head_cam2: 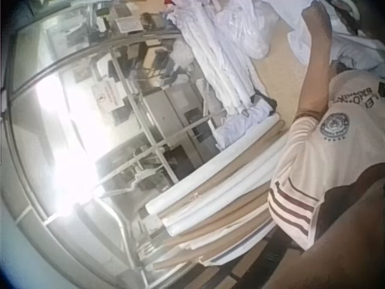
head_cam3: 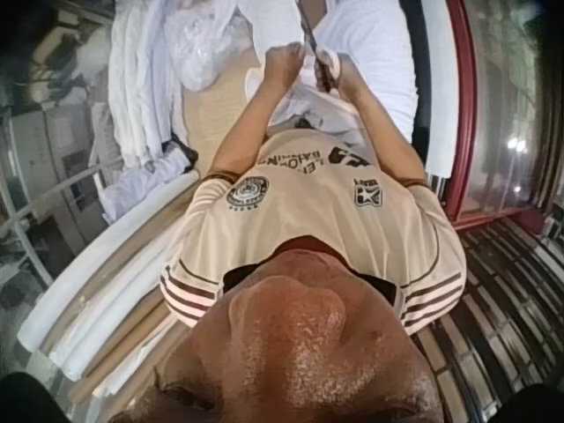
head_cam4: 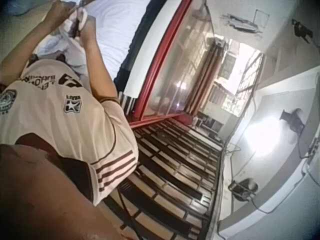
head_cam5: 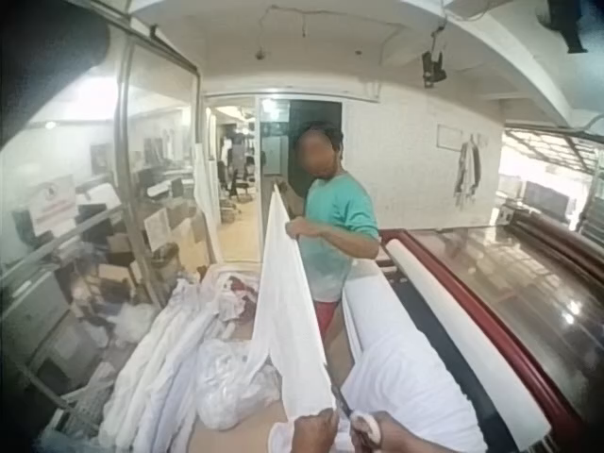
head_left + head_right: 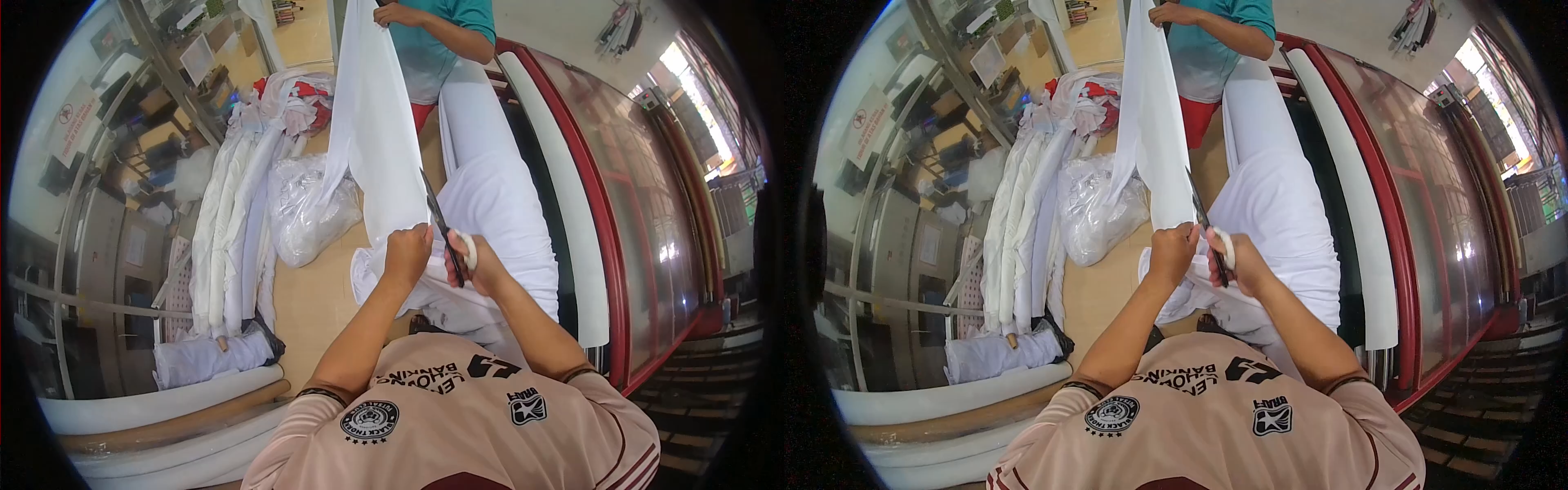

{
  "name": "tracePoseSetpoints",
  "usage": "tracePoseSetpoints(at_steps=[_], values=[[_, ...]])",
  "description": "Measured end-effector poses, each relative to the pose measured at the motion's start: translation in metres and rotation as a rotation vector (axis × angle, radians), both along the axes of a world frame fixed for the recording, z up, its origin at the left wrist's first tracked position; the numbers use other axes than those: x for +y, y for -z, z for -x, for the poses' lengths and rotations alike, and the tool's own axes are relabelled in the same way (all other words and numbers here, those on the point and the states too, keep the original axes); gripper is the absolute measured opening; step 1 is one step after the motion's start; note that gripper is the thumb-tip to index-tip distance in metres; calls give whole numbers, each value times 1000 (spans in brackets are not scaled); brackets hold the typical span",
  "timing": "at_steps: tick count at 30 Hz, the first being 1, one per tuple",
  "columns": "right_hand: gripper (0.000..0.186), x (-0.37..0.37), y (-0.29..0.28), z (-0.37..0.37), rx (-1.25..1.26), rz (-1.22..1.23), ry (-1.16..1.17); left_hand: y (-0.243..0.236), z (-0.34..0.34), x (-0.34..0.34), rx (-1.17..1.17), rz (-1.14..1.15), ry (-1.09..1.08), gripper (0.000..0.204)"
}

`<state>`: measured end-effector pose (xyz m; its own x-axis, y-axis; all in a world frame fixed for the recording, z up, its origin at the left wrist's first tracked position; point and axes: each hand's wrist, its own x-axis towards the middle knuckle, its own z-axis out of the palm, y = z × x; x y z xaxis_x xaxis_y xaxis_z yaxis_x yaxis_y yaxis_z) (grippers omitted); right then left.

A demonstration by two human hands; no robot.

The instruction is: Using scissors to cut along a length of white fabric on a work table.

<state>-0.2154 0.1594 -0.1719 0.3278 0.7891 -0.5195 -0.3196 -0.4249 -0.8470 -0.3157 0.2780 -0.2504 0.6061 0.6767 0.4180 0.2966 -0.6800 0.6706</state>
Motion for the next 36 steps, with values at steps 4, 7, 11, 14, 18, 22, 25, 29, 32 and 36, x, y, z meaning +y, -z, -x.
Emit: tracePoseSetpoints(at_steps=[4,7,11,14,18,22,25,29,32,36], values=[[57,38,-2,-19,-29,-47,1,2,13,1,9,21,23,23],[56,84,-11,-37,-64,-63,60,11,40,-11,23,219,92,20],[54,163,-33,-74,-140,-176,80,32,95,-46,91,194,183,26],[55,218,-50,-104,-185,-234,36,46,156,-79,211,324,203,23],[60,285,-74,-141,-236,-238,49,56,234,-125,214,683,-36,29],[59,333,-91,-167,-270,-191,189,62,275,-173,129,698,-201,27],[60,343,-87,-174,-841,68,201,68,286,-202,67,762,-244,25],[63,325,-55,-172,-1436,272,187,71,292,-212,29,773,-204,22],[49,303,-37,-174,-1362,274,304,59,290,-202,48,751,-194,21],[46,261,-22,-180,-1330,260,329,31,270,-175,17,1104,-383,20]])
